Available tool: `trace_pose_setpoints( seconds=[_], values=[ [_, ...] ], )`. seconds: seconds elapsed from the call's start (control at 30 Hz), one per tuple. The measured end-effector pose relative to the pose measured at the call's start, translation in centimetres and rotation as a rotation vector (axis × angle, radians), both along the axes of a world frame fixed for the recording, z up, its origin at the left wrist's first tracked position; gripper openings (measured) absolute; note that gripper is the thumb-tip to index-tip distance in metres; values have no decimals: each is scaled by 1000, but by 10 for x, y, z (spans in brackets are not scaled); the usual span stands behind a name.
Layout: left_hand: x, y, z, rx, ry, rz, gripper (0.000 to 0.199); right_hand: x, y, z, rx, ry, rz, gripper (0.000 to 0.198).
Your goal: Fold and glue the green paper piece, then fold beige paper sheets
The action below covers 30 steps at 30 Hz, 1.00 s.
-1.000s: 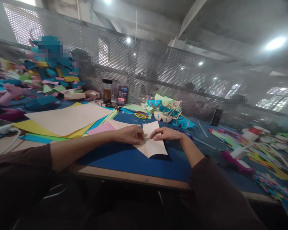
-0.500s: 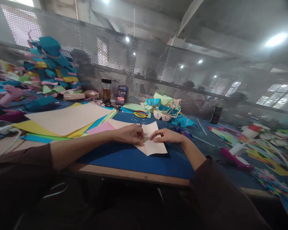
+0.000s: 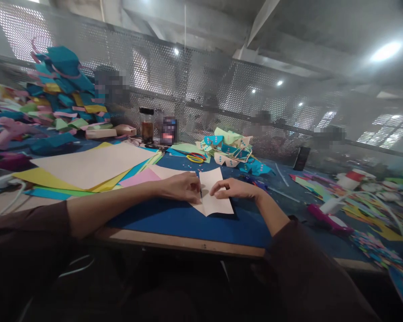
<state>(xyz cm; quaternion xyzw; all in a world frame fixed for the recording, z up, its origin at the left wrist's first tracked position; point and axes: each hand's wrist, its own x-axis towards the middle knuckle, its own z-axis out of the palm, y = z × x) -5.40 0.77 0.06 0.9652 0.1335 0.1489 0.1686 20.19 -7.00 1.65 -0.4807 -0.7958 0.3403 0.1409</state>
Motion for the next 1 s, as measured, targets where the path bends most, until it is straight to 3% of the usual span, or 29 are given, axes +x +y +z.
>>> trace_pose_setpoints(
  seconds=[0.37, 0.8, 1.0],
  values=[
    [2, -9, 3, 85, 53, 46, 48, 1, -4, 2, -16, 8, 81, 37],
    [2, -10, 4, 48, 55, 59, 47, 3, -2, 2, -33, -14, 86, 33],
    [2, -18, 4, 155, 96, 85, 56, 2, -7, 7, -44, -33, 89, 37]
  ],
)
